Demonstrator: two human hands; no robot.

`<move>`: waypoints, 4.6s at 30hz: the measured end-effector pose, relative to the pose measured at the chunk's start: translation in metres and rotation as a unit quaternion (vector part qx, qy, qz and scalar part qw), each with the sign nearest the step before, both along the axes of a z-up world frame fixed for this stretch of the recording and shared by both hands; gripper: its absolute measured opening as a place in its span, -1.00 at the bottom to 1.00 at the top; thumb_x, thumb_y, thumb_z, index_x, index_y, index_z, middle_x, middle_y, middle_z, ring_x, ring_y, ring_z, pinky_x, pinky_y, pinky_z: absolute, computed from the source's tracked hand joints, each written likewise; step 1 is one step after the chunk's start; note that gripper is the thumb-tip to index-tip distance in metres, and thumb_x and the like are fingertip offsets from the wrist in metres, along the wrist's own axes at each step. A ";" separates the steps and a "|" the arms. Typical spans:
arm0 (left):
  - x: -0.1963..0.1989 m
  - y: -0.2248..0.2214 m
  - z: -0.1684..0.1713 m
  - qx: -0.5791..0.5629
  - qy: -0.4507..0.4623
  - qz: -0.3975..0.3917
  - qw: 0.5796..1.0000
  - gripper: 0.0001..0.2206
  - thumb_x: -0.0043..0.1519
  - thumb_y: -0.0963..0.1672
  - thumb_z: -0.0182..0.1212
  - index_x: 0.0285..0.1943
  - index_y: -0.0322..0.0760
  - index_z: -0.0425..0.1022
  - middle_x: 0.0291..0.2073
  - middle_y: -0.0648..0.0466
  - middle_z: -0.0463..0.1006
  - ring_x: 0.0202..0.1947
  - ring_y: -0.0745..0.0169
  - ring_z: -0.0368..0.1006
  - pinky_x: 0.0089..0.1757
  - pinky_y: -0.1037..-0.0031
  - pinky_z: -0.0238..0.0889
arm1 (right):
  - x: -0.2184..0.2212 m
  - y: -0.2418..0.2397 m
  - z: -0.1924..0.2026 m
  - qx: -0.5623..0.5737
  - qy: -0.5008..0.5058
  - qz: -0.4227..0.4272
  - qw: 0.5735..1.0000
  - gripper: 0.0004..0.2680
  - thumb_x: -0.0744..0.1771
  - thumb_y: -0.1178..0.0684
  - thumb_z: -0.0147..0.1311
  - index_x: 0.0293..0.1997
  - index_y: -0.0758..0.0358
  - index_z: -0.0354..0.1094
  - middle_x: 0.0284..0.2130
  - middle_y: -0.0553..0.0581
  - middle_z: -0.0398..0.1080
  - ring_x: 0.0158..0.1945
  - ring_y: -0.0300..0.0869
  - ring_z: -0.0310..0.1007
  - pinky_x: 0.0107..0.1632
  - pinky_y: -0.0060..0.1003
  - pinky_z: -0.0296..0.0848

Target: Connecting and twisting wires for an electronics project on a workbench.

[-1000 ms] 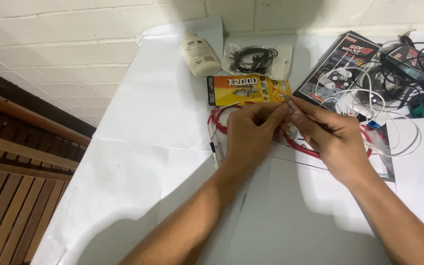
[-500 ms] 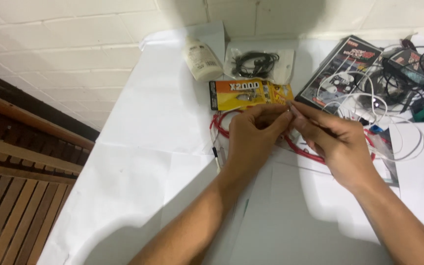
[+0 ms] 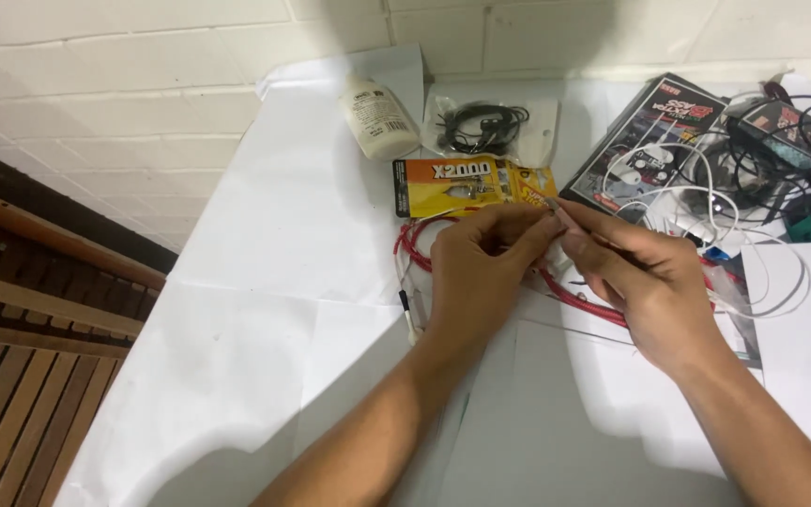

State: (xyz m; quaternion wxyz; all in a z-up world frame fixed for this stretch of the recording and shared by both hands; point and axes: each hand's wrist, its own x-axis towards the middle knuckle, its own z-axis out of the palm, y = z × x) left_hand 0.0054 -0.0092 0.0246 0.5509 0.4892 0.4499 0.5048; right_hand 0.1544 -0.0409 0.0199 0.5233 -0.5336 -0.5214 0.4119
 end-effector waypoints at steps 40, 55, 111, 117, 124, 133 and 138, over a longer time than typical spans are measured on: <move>-0.002 0.010 0.031 -0.074 -0.069 0.117 0.988 -0.95 0.13 -0.26 0.41 -0.36 -0.49 0.68 -0.23 -0.12 0.82 -0.40 0.20 0.64 -0.30 0.49 0.60 | 0.005 0.006 -0.017 0.089 -0.075 -0.094 0.989 -0.72 0.38 0.08 -0.02 0.18 0.26 0.53 -0.71 0.05 0.26 -0.57 -0.23 0.26 -0.28 -0.37 0.38; -0.024 -0.008 0.015 -0.012 -0.004 -0.053 0.999 -0.75 0.22 -0.18 0.43 -0.52 -0.47 0.65 -0.70 -0.02 0.54 -0.63 0.29 0.37 -0.44 0.50 0.28 | -0.007 -0.031 0.037 -0.072 -0.066 -0.155 0.983 -0.62 0.28 -0.13 -0.03 0.21 -0.05 0.50 0.39 -0.02 0.36 0.55 -0.11 0.12 0.51 0.17 -0.09; -0.009 0.017 -0.021 -0.087 -0.057 -0.071 0.992 -0.87 0.12 -0.23 0.48 -0.31 -0.56 0.77 -0.51 -0.19 0.74 -0.55 0.17 0.56 -0.39 0.52 0.45 | -0.004 -0.016 -0.001 0.100 -0.102 -0.025 0.989 -0.69 0.32 0.05 0.09 0.20 0.14 0.52 0.20 0.04 0.57 0.27 -0.35 0.48 0.29 -0.46 0.32; -0.011 0.019 -0.013 -0.129 -0.104 -0.023 0.986 -0.83 0.09 -0.29 0.46 -0.20 -0.71 0.75 -0.45 -0.31 0.75 -0.51 0.04 0.57 -0.35 0.40 0.55 | 0.009 -0.010 -0.024 0.186 -0.156 0.005 0.970 -0.72 0.33 0.11 0.10 0.16 0.23 0.53 0.13 0.16 0.59 0.25 -0.25 0.50 0.28 -0.40 0.32; -0.018 0.019 -0.011 -0.121 -0.063 -0.046 0.990 -0.88 0.13 -0.28 0.45 -0.25 -0.61 0.79 -0.50 -0.25 0.75 -0.55 0.09 0.57 -0.36 0.45 0.49 | 0.012 0.002 0.011 0.124 -0.111 0.088 0.982 -0.71 0.35 0.07 0.05 0.20 0.27 0.48 0.16 0.11 0.57 0.23 -0.29 0.50 0.29 -0.42 0.32; -0.045 0.036 0.025 -0.187 0.017 -0.010 0.982 -0.77 0.05 -0.36 0.51 -0.10 -0.68 0.78 -0.38 -0.36 0.78 -0.42 -0.02 0.58 -0.26 0.38 0.53 | 0.019 0.018 0.003 0.111 -0.115 0.093 0.983 -0.73 0.34 0.06 0.09 0.14 0.22 0.55 0.11 0.10 0.61 0.17 -0.27 0.61 0.16 -0.47 0.51; -0.042 0.048 0.001 -0.127 -0.060 -0.047 0.989 -0.78 0.09 -0.33 0.46 -0.10 -0.70 0.81 -0.40 -0.28 0.75 -0.48 0.12 0.47 -0.39 0.49 0.37 | -0.015 0.033 -0.002 -0.056 0.114 0.018 0.992 -0.69 0.34 0.14 0.13 0.20 0.36 0.63 -0.70 0.15 0.26 -0.60 -0.21 0.17 -0.50 -0.37 0.03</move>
